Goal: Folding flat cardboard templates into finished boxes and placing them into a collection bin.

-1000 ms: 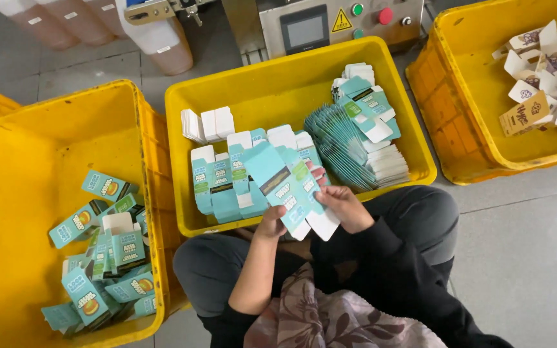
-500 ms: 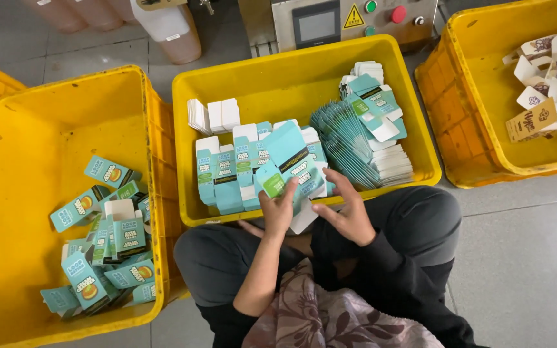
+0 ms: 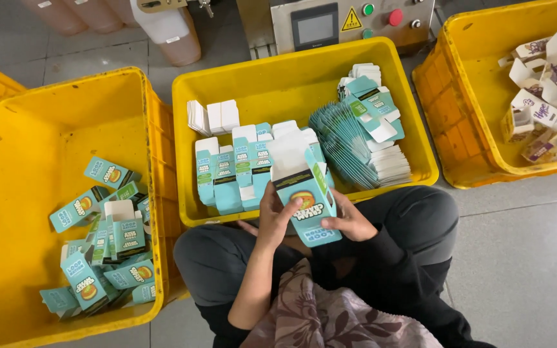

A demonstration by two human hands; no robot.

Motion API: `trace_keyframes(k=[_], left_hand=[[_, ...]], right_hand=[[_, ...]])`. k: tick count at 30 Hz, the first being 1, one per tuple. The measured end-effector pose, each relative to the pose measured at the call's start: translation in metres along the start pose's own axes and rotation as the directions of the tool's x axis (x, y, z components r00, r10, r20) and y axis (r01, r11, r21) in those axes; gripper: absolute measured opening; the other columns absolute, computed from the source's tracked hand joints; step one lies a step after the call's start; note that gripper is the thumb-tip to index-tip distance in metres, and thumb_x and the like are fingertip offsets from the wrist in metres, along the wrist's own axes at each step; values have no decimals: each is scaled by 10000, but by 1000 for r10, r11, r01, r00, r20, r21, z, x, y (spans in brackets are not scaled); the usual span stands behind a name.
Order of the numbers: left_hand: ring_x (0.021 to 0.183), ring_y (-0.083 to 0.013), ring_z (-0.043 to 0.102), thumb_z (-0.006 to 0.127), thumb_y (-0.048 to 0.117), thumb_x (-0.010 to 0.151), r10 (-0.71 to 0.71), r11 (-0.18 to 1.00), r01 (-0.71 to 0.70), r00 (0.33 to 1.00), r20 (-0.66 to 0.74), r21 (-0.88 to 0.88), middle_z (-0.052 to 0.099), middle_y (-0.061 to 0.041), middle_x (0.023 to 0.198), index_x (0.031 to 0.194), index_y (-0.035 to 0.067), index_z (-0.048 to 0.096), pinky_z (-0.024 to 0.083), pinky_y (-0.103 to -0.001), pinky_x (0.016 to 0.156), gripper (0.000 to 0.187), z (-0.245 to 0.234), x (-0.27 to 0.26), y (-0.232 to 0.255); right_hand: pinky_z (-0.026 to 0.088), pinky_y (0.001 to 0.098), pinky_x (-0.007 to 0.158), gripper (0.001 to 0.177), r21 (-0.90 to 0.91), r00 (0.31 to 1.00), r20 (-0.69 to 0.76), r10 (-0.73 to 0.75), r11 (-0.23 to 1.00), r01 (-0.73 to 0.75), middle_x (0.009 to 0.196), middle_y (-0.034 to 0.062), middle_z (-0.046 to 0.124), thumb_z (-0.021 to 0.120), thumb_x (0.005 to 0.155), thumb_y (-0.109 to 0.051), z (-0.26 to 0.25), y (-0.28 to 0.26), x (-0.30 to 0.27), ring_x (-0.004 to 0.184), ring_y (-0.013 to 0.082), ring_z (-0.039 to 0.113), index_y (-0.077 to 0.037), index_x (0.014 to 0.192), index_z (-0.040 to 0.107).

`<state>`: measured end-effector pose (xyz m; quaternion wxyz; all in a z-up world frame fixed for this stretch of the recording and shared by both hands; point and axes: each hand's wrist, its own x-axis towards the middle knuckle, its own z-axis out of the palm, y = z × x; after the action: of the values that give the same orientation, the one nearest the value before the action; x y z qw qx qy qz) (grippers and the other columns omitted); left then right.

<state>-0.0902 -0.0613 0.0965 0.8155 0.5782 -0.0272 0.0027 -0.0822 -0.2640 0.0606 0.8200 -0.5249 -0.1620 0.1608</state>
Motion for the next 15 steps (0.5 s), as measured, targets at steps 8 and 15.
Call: trace_keyframes(k=[8,15], left_hand=[[668,-149,710,852,276,850,-33,992,35,999,-16,121,761,-150,901,1242,49,607,577,-281,545,514,-17,22,5],[556,-165,683,848,366,834,-24,956,33,999,-35,292,641,-198,1059,1573,124,222,463,-196,462,998,8,25,26]], right_hand=[[546,596,915,692,-428,999,-40,34,903,-48,1215,268,635,782,878,-244,-2,-44,28,1103,447,671,-6,1455,483],[586,489,890,743,-379,999,18,-40,924,44,1293,200,592,704,926,-7,-11,-34,56,1055,297,675,-65,1587,370]])
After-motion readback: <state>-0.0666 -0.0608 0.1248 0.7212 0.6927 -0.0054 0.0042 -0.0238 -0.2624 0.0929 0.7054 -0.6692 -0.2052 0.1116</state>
